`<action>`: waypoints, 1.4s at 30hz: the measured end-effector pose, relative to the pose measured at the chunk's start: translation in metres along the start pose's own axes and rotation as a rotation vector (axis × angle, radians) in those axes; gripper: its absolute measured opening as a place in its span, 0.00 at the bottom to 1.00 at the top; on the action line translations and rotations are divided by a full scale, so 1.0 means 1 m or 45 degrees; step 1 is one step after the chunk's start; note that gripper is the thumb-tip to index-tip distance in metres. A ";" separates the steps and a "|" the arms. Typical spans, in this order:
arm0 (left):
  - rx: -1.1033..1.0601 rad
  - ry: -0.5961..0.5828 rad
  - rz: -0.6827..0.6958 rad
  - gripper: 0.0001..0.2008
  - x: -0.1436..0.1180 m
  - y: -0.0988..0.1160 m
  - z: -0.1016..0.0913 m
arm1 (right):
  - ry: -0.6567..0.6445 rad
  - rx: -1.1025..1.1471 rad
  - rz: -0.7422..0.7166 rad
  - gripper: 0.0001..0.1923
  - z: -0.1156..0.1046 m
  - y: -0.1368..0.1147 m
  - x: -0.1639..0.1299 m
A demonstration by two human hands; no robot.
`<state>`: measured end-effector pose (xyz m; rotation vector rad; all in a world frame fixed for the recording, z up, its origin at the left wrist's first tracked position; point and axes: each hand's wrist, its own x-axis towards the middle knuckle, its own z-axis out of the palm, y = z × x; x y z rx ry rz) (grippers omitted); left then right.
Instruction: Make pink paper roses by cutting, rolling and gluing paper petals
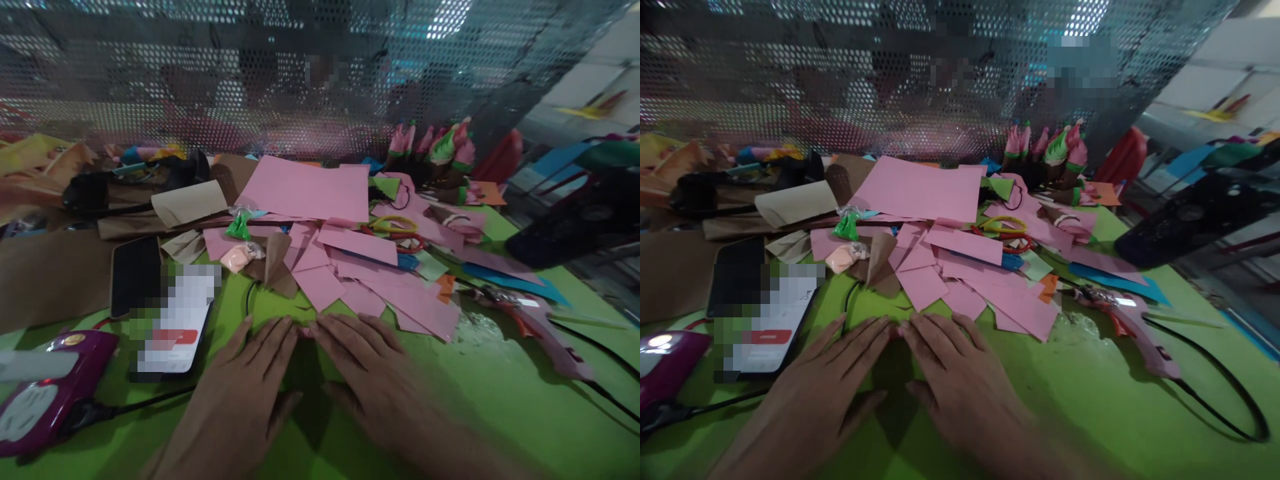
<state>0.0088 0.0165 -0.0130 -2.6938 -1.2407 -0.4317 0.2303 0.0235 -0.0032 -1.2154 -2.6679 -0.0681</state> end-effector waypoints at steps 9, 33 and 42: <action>0.026 0.013 0.018 0.24 0.008 -0.008 0.003 | -0.139 0.114 0.067 0.27 0.002 -0.002 0.004; 0.126 -0.027 0.005 0.24 0.016 -0.009 0.006 | -0.051 0.103 0.087 0.24 -0.004 -0.004 0.017; 0.128 0.012 0.036 0.11 0.036 -0.014 0.003 | 0.034 0.010 0.087 0.11 0.003 0.005 0.037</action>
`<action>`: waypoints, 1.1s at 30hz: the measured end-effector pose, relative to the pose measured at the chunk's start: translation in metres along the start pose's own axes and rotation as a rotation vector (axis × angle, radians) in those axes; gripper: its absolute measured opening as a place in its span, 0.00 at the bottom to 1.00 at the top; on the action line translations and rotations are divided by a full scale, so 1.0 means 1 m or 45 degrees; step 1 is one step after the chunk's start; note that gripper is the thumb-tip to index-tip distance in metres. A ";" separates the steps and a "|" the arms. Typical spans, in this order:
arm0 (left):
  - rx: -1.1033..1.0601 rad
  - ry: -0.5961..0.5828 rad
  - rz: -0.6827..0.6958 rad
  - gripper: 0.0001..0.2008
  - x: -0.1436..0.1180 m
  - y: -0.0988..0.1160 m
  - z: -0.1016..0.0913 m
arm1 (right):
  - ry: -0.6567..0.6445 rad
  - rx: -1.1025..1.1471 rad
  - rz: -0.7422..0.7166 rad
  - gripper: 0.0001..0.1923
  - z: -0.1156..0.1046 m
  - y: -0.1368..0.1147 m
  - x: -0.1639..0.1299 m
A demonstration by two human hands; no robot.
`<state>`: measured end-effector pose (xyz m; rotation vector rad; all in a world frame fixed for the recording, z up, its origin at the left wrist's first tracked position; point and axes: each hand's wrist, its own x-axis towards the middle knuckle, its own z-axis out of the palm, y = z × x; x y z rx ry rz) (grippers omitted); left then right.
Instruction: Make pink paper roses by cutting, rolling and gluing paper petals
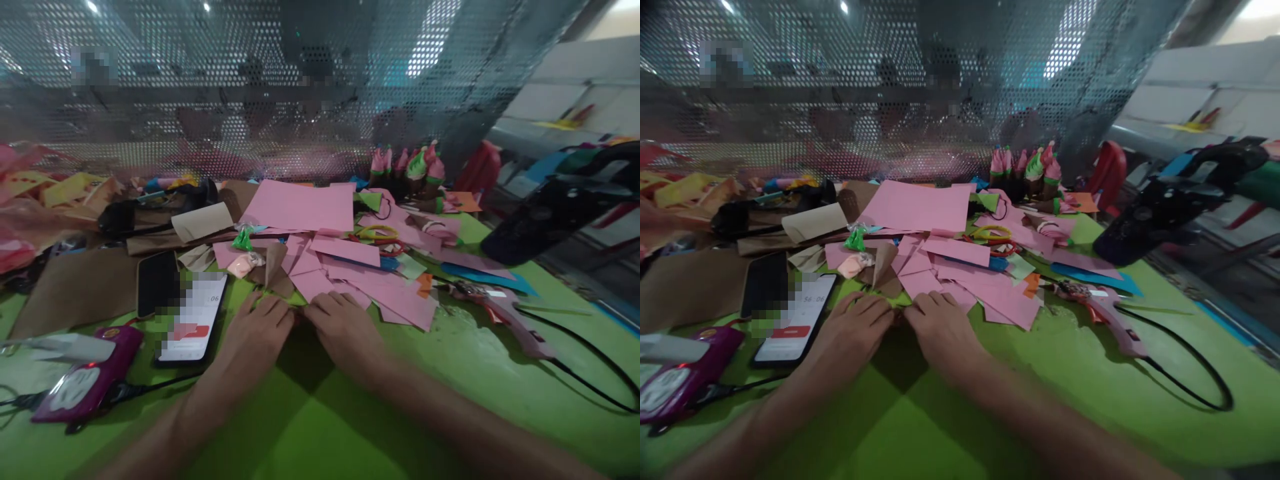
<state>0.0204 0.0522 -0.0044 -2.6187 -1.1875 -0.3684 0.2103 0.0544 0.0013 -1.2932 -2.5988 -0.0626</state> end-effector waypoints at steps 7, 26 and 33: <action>-0.278 -0.041 -0.116 0.11 -0.009 0.007 -0.007 | -0.007 0.226 -0.024 0.08 -0.007 0.000 -0.012; -0.132 0.298 -0.004 0.20 -0.045 0.033 0.004 | 0.052 0.503 0.023 0.11 -0.002 0.006 -0.013; -0.121 0.052 -0.020 0.19 -0.036 0.029 -0.001 | 0.112 0.556 0.104 0.07 -0.003 0.011 -0.011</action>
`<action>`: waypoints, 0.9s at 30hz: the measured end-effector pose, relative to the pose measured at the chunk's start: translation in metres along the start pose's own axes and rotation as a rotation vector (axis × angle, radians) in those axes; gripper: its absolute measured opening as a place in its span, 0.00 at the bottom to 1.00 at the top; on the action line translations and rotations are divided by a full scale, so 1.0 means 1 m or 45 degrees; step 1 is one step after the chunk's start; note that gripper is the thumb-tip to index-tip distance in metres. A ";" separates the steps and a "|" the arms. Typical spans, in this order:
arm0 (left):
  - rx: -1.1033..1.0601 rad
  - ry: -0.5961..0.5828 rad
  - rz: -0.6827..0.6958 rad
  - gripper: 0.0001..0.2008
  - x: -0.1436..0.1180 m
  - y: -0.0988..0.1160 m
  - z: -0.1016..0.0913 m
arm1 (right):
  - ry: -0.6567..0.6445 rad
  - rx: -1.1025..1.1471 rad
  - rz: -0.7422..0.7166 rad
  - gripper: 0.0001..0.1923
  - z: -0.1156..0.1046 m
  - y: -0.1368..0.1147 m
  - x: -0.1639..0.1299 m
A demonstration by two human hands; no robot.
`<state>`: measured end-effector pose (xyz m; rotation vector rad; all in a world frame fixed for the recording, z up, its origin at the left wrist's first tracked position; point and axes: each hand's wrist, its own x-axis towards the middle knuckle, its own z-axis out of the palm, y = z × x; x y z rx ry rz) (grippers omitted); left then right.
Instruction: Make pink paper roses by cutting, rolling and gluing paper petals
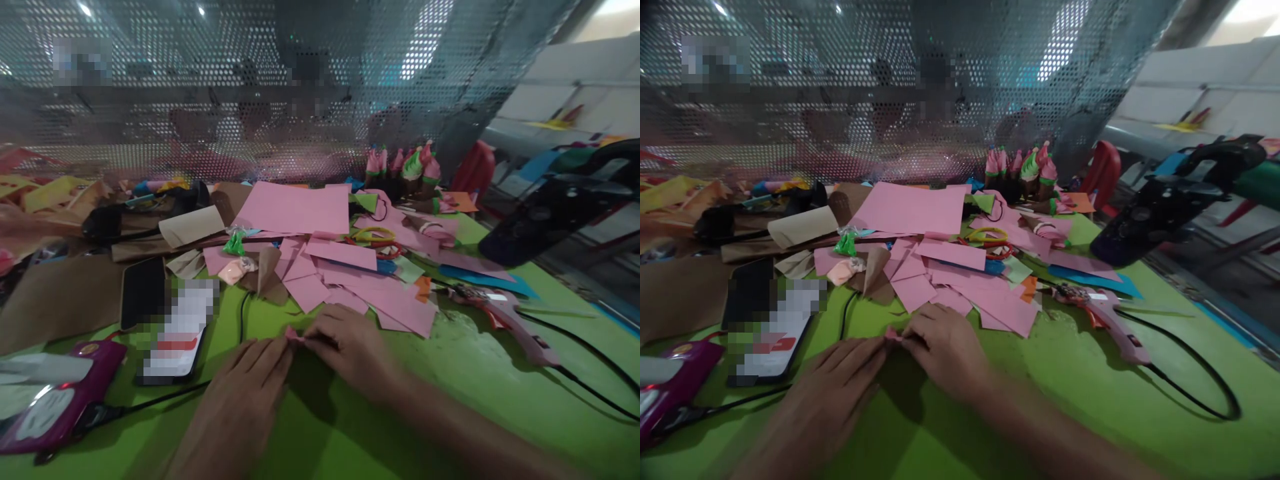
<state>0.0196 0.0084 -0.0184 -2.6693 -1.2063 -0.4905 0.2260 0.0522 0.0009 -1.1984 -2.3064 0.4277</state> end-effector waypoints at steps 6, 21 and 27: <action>-0.050 -0.070 0.010 0.19 0.006 -0.005 -0.002 | 0.019 -0.064 -0.053 0.07 -0.009 0.000 -0.008; 0.040 -0.083 0.012 0.21 0.023 -0.018 0.002 | -0.139 -0.376 -0.115 0.16 -0.004 -0.010 -0.009; 0.062 -0.140 -0.024 0.25 0.023 -0.021 0.005 | -0.174 -0.423 -0.086 0.17 -0.004 -0.010 -0.006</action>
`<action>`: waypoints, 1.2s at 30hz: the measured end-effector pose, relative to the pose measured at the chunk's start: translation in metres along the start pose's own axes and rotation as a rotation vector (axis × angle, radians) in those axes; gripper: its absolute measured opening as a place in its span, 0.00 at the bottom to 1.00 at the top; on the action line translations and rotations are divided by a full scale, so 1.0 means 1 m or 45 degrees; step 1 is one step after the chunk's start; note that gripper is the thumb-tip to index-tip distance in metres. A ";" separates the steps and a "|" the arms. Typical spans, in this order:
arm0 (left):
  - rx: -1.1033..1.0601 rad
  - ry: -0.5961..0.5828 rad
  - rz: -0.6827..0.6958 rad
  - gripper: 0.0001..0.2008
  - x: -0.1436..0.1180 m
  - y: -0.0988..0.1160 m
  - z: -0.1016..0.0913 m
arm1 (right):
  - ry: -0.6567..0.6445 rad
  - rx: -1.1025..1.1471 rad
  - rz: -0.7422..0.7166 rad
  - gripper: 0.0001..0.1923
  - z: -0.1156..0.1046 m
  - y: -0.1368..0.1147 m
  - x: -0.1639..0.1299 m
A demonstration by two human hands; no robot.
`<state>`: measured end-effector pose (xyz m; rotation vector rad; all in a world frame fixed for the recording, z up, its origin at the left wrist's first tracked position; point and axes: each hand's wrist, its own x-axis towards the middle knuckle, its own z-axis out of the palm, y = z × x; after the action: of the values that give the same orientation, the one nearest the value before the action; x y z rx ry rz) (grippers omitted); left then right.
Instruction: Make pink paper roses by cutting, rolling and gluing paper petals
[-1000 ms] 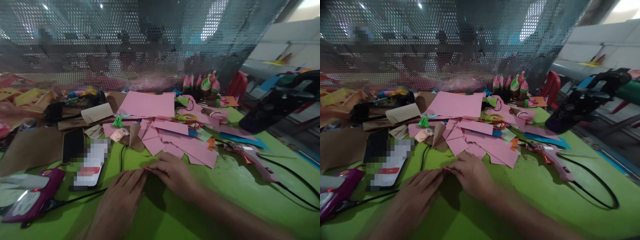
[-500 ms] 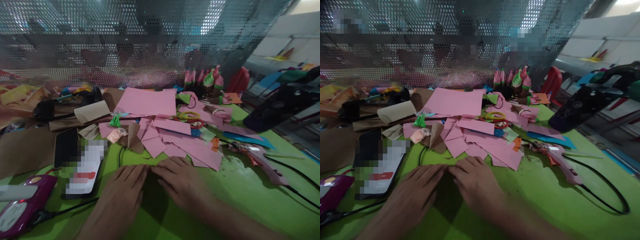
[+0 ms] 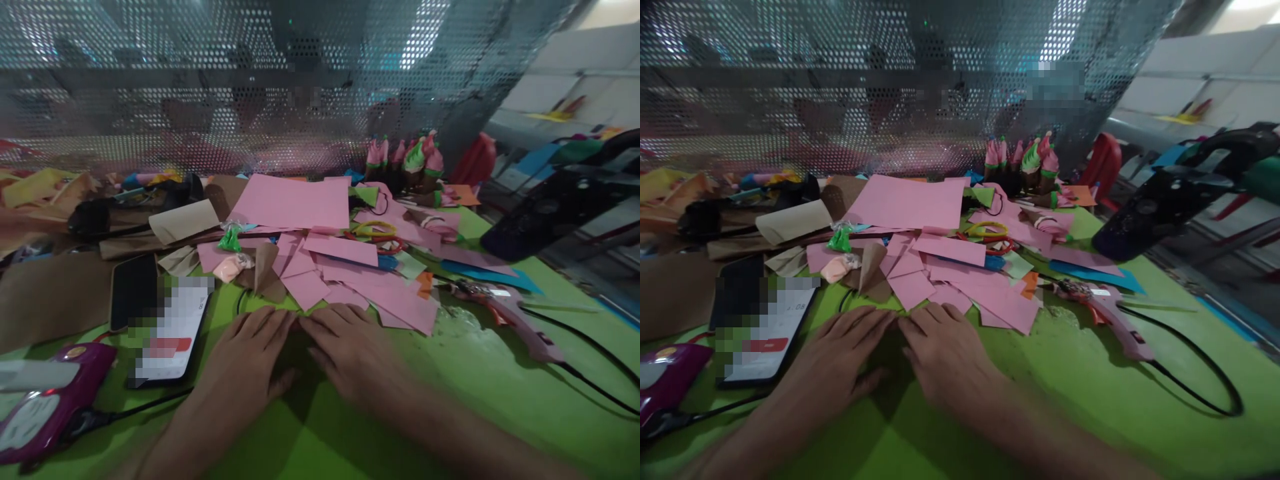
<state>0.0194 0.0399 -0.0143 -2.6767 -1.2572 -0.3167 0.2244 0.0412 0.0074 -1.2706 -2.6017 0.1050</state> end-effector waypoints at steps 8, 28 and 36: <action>0.069 0.040 0.007 0.22 0.008 0.001 0.002 | 0.028 -0.083 0.013 0.12 0.001 -0.002 0.003; -0.308 0.197 -0.069 0.08 -0.008 0.011 -0.002 | 0.135 0.267 0.008 0.13 0.007 -0.001 -0.003; -0.346 0.097 -0.113 0.09 0.001 0.003 -0.005 | 0.212 0.061 -0.142 0.12 0.009 -0.002 -0.006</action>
<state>0.0219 0.0372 -0.0097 -2.8006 -1.4025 -0.6385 0.2243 0.0356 -0.0021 -1.0674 -2.5054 0.0391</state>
